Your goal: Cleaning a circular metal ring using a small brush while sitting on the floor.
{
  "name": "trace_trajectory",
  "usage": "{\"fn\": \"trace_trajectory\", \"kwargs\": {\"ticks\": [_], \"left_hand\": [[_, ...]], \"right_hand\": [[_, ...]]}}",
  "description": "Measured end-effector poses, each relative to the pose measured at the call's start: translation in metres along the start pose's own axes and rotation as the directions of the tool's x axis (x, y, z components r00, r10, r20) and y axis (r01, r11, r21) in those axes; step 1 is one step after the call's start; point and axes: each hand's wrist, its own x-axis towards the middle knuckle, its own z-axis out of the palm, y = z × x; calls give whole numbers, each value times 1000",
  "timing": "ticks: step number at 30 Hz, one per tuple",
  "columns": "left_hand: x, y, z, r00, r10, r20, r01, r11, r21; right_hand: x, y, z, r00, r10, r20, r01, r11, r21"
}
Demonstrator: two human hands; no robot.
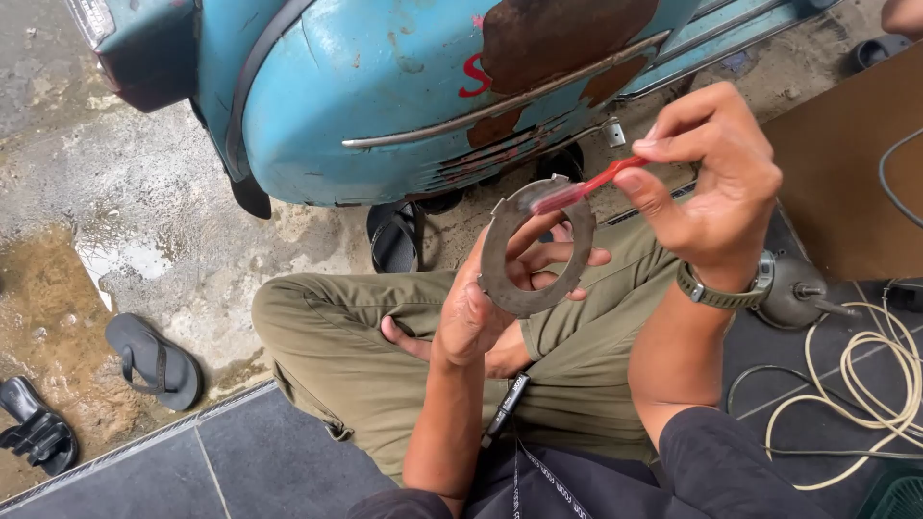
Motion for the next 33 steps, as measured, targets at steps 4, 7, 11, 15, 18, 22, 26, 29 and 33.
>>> {"fn": "trace_trajectory", "kwargs": {"ticks": [4,7,11,15,18,22,26,29,33], "left_hand": [[0,-1,-3,1000,14,27,-15,999,52],[5,-2,-1,999,-33,0,33,999,-1],[1,-1,-4,1000,-1,6,1,1000,20],[6,-2,-3,1000,-25,0,25,1000,3],[7,5,5,1000,-13,-6,13,999,39],[1,0,-2,1000,16,17,-17,999,39],[7,3,5,999,-36,-17,36,999,-1],[0,3,0,1000,-12,7,11,1000,29],[7,5,7,1000,-21,7,21,999,48]], "right_hand": [[0,-3,3,1000,16,-9,-16,1000,-18],[1,-5,6,1000,17,20,-18,1000,14],[0,-1,3,1000,22,2,-22,1000,-6],[1,-5,7,1000,12,11,-12,1000,6],[0,-2,3,1000,4,9,-4,1000,-3],[0,-2,3,1000,13,-14,-13,1000,-10],[1,-7,6,1000,13,-1,-13,1000,-1],[0,-2,2,1000,15,-11,-15,1000,-3],[0,-7,3,1000,18,-15,-18,1000,-6]]}}
